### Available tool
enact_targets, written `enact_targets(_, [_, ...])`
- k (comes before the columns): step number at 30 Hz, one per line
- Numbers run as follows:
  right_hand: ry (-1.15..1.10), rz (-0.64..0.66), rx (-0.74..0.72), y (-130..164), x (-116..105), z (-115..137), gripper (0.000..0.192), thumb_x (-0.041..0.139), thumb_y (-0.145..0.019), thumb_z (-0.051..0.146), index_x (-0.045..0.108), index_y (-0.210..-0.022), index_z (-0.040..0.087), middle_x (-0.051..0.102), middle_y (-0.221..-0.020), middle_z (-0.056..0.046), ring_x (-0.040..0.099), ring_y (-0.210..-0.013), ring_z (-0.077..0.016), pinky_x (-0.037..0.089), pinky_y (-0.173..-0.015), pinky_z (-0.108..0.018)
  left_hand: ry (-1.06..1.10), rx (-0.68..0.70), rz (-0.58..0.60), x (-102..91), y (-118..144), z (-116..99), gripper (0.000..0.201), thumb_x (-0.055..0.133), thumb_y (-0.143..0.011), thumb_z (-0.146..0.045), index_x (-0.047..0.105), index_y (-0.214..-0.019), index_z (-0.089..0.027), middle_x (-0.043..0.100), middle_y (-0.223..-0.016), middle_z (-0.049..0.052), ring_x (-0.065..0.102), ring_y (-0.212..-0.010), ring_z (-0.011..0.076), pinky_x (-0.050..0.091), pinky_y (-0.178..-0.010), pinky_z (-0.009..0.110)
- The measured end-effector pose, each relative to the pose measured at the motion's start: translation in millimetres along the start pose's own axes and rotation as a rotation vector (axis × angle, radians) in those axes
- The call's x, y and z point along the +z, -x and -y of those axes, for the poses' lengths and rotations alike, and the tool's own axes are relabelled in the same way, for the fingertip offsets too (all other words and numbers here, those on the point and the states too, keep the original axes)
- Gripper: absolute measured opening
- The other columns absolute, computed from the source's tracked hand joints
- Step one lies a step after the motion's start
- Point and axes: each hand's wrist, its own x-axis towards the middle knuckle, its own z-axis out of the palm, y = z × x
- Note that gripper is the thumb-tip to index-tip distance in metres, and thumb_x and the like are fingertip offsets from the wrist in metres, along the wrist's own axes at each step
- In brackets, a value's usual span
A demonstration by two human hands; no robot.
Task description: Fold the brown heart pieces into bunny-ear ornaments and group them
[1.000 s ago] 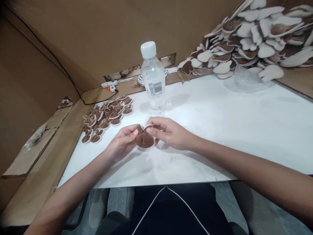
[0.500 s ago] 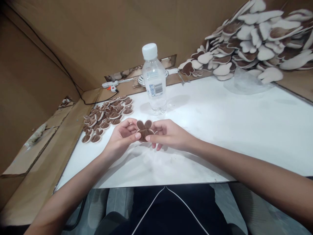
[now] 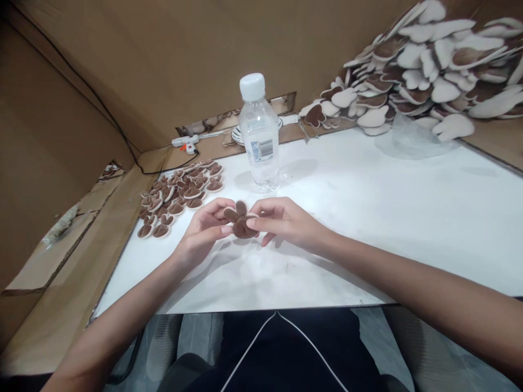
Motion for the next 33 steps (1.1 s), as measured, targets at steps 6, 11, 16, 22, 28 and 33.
enact_targets(6, [0.127, -0.05, 0.052, 1.5, 2.9, 2.2, 0.016, 0.065, -0.08, 0.031, 0.06, -0.081, 0.016, 0.06, -0.076, -0.002, 0.058, -0.072, -0.0132, 0.054, -0.061, -0.025, -0.288, -0.025, -0.106, 5.9, 0.0, -1.9, 0.022, 0.069, -0.076, -0.033, 0.062, -0.077, -0.012, 0.063, -0.074, 0.004, 0.059, -0.07, 0.0138, 0.046, -0.066, 0.025])
enact_targets(11, [0.131, -0.06, 0.036, 0.5, 3.8, 0.3, 0.022, 0.059, -0.085, 0.038, 0.054, -0.088, 0.017, 0.063, -0.082, -0.004, 0.061, -0.076, -0.0154, 0.055, -0.057, -0.026, -0.206, 0.007, -0.125, 5.4, 0.3, -0.4, 0.025, 0.068, -0.079, -0.036, 0.059, -0.074, -0.013, 0.057, -0.064, 0.0, 0.051, -0.061, 0.0096, 0.04, -0.059, 0.022])
enact_targets(16, [0.155, -0.075, -0.077, 0.1, 3.1, -4.5, 0.021, 0.059, -0.086, 0.039, 0.053, -0.09, 0.018, 0.059, -0.083, -0.003, 0.059, -0.077, -0.0152, 0.057, -0.058, -0.026, 0.037, -0.046, -0.129, 7.5, -0.5, 5.7, 0.022, 0.064, -0.083, -0.033, 0.057, -0.075, -0.014, 0.054, -0.066, -0.001, 0.046, -0.061, 0.0081, 0.037, -0.059, 0.021])
enact_targets(22, [0.277, -0.106, -0.182, 0.4, 2.4, -9.3, 0.018, 0.057, -0.088, 0.036, 0.058, -0.093, 0.019, 0.06, -0.092, -0.005, 0.059, -0.081, -0.0157, 0.056, -0.062, -0.026, 0.073, -0.084, -0.152, 9.0, -1.4, 8.0, 0.025, 0.062, -0.083, -0.037, 0.057, -0.073, -0.015, 0.052, -0.065, -0.001, 0.045, -0.059, 0.008, 0.036, -0.056, 0.021])
enact_targets(28, [0.08, -0.063, -0.073, 0.5, 3.5, -4.9, 0.02, 0.059, -0.087, 0.037, 0.052, -0.089, 0.018, 0.061, -0.08, -0.003, 0.061, -0.075, -0.0147, 0.057, -0.06, -0.027, -0.169, 0.08, -0.169, 10.3, 1.3, 7.6, 0.026, 0.062, -0.083, -0.039, 0.056, -0.078, -0.015, 0.054, -0.065, -0.001, 0.05, -0.059, 0.0091, 0.042, -0.056, 0.022])
enact_targets(33, [-0.011, -0.065, -0.042, -0.5, 3.7, -7.3, 0.02, 0.056, -0.089, 0.039, 0.052, -0.091, 0.019, 0.061, -0.079, -0.001, 0.062, -0.073, -0.0136, 0.058, -0.059, -0.027, -0.249, 0.147, -0.192, 12.0, 3.7, 9.3, 0.021, 0.062, -0.084, -0.035, 0.055, -0.081, -0.015, 0.056, -0.064, -0.001, 0.051, -0.058, 0.0079, 0.042, -0.053, 0.019])
